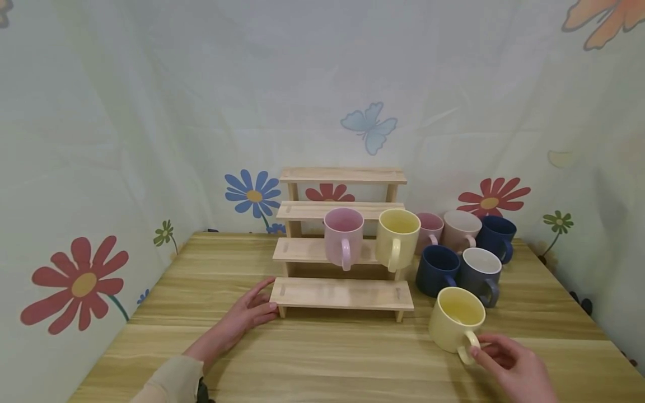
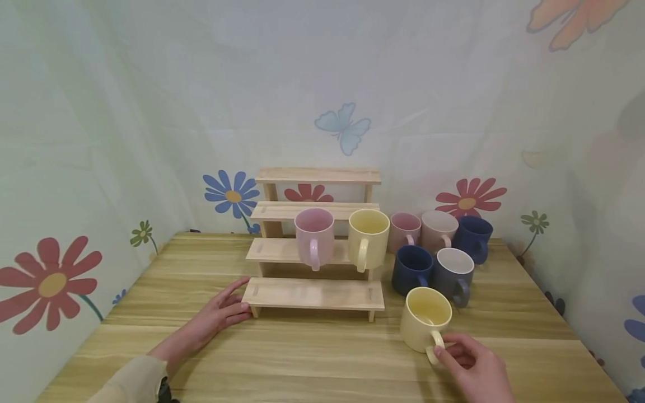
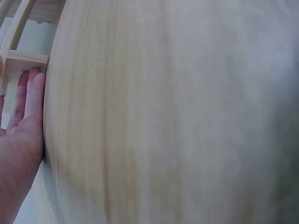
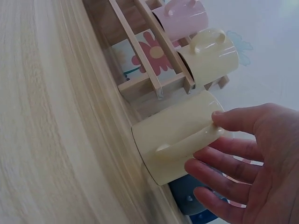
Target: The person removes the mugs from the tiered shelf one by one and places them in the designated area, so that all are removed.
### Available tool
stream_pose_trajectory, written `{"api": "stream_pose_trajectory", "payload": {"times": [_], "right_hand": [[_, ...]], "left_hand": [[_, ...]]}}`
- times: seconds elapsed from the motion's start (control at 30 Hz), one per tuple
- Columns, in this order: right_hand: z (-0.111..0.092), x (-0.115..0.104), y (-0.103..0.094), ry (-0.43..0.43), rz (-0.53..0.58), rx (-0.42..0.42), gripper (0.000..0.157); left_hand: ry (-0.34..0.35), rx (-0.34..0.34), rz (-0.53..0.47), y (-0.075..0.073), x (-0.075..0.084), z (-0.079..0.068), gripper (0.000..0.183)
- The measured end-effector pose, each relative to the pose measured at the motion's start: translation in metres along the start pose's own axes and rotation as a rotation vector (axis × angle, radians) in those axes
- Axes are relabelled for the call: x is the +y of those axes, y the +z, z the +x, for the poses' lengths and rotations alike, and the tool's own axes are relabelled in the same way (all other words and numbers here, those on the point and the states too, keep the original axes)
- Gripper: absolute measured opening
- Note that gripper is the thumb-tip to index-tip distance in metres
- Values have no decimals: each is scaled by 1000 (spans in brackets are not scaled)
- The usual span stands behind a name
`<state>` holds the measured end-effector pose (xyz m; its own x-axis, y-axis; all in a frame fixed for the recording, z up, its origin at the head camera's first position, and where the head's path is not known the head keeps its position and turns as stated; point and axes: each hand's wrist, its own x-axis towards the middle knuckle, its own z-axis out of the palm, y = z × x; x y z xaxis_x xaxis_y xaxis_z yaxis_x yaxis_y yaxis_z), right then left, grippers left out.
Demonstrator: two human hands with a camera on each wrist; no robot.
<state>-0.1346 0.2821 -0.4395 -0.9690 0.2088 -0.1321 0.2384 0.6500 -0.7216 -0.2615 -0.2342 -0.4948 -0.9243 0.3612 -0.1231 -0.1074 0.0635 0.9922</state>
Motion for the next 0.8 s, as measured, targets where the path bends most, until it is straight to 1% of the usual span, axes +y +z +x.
{"api": "stream_pose_trajectory", "payload": {"times": [0.13,0.23,0.53,0.7,0.8], "right_hand": [[1,-1,-4,8,-8,13,65],[1,-3,-9,2,-12,21,72],[4,-10,-30,-13,-50,44,81],[4,-17,-38,-43,-82,102,82],[4,-22,-41,-85,-101,143,78]], "left_hand": [[1,2,1,-1,0,0,77],[0,4,0,0,0,0,77],[-4,10,-3,2,1,-1,76],[-3,10,-3,2,2,-1,76],[-4,11,-5,2,1,-1,77]]}}
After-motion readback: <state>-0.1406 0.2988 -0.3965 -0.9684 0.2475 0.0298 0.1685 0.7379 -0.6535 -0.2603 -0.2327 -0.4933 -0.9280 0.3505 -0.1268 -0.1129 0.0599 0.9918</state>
